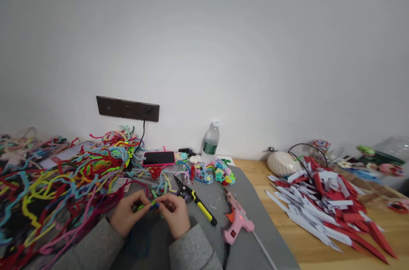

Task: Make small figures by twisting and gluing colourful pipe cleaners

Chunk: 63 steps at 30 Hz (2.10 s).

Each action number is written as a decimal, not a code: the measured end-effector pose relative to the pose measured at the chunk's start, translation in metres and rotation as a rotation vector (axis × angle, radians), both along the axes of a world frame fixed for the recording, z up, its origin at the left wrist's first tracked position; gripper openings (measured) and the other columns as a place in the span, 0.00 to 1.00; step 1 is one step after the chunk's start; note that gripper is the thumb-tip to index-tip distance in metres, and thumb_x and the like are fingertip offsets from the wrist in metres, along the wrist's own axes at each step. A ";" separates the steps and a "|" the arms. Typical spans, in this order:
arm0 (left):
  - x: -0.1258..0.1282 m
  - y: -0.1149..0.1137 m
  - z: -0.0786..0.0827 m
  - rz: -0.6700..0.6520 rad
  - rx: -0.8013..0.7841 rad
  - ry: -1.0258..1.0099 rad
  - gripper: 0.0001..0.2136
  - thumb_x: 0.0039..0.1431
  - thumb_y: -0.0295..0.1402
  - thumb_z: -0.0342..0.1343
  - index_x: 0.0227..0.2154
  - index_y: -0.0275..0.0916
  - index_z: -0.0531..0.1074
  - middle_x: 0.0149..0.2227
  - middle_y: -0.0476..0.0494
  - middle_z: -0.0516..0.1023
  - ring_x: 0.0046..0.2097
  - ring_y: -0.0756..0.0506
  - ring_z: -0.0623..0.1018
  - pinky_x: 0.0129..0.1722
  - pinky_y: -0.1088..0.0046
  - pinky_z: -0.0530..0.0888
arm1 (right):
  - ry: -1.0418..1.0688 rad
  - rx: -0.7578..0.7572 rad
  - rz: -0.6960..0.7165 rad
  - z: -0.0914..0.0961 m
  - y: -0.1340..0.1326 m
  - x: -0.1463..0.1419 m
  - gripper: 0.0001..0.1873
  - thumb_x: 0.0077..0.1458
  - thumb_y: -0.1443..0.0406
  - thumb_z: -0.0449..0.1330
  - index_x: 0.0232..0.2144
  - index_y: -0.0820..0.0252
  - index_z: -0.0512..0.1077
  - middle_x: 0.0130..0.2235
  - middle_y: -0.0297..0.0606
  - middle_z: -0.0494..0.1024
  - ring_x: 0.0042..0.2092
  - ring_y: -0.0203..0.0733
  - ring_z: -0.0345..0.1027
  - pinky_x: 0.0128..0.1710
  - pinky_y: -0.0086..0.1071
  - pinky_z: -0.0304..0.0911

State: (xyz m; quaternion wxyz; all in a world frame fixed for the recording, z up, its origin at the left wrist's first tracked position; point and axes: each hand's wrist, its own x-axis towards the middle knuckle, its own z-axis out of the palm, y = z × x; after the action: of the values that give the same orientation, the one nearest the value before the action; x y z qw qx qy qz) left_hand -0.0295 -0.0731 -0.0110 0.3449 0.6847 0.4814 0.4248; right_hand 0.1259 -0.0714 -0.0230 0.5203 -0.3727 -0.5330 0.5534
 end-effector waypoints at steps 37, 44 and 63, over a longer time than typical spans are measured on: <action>-0.004 0.002 -0.003 -0.063 -0.022 -0.193 0.09 0.51 0.34 0.51 0.33 0.36 0.68 0.26 0.48 0.71 0.27 0.49 0.71 0.24 0.77 0.67 | 0.144 0.023 -0.153 -0.009 0.005 0.008 0.11 0.47 0.59 0.60 0.27 0.61 0.67 0.22 0.31 0.69 0.23 0.34 0.62 0.24 0.26 0.57; 0.001 0.001 0.002 -0.045 -0.063 -0.245 0.06 0.47 0.33 0.55 0.28 0.36 0.68 0.25 0.48 0.72 0.29 0.48 0.73 0.28 0.76 0.69 | 0.206 0.025 -0.099 -0.010 0.004 0.008 0.09 0.47 0.61 0.60 0.30 0.60 0.67 0.25 0.32 0.70 0.26 0.35 0.64 0.26 0.27 0.60; 0.002 0.000 0.000 -0.097 0.012 0.012 0.05 0.47 0.30 0.55 0.28 0.36 0.72 0.21 0.49 0.73 0.22 0.51 0.69 0.21 0.79 0.64 | 0.101 0.050 0.009 0.003 -0.002 0.000 0.12 0.42 0.62 0.64 0.30 0.59 0.68 0.24 0.29 0.66 0.23 0.33 0.60 0.23 0.26 0.55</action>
State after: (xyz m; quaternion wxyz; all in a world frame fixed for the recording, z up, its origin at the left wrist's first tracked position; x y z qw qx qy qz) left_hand -0.0273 -0.0734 -0.0107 0.3581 0.7118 0.4474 0.4063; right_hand 0.1263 -0.0731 -0.0197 0.5533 -0.3289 -0.5213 0.5603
